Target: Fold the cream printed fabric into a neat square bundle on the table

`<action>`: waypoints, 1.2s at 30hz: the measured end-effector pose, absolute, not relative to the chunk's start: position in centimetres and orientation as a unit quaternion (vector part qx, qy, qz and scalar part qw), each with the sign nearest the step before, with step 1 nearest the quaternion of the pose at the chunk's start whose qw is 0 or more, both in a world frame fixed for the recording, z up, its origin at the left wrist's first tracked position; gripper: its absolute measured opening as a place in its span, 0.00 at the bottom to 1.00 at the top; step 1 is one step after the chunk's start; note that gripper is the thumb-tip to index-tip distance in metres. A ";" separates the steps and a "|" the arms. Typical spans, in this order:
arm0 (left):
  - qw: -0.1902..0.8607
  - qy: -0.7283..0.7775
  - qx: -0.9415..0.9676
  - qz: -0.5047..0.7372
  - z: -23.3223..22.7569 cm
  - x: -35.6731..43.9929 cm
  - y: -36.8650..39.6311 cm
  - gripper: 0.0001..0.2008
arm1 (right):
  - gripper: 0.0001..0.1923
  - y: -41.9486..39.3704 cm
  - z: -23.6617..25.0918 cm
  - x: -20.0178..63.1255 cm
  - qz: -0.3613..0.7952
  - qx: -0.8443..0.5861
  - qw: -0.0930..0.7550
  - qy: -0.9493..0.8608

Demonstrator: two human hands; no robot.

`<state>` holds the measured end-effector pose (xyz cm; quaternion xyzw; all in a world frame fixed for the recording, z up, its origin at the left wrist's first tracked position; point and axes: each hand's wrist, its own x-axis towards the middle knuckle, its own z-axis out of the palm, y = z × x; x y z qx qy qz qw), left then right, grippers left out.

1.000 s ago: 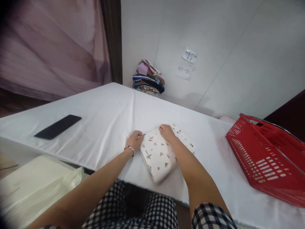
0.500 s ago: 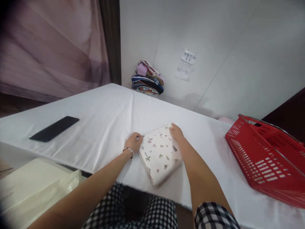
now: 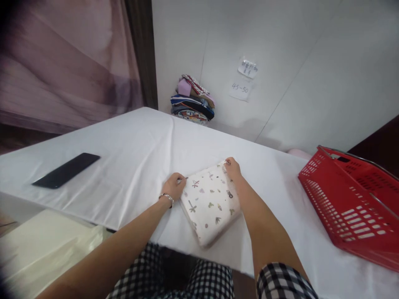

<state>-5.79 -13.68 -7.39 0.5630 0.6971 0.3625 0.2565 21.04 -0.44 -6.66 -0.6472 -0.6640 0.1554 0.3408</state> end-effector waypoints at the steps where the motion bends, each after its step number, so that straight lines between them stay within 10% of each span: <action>1: 0.259 0.698 0.561 0.362 -7.4 -5.8 -13.7 0.05 | 0.10 -0.6 -6.6 21.2 0.160 -0.639 0.339 -0.672; 20: 0.267 0.693 0.564 0.361 -7.1 -5.8 -13.7 0.05 | 0.04 1.3 -5.9 20.1 0.110 -0.694 0.266 -0.660; 36: 0.278 0.699 0.560 0.346 -7.0 -5.9 -13.5 0.05 | 0.21 -2.3 -5.7 18.2 -0.034 -0.645 0.183 -0.741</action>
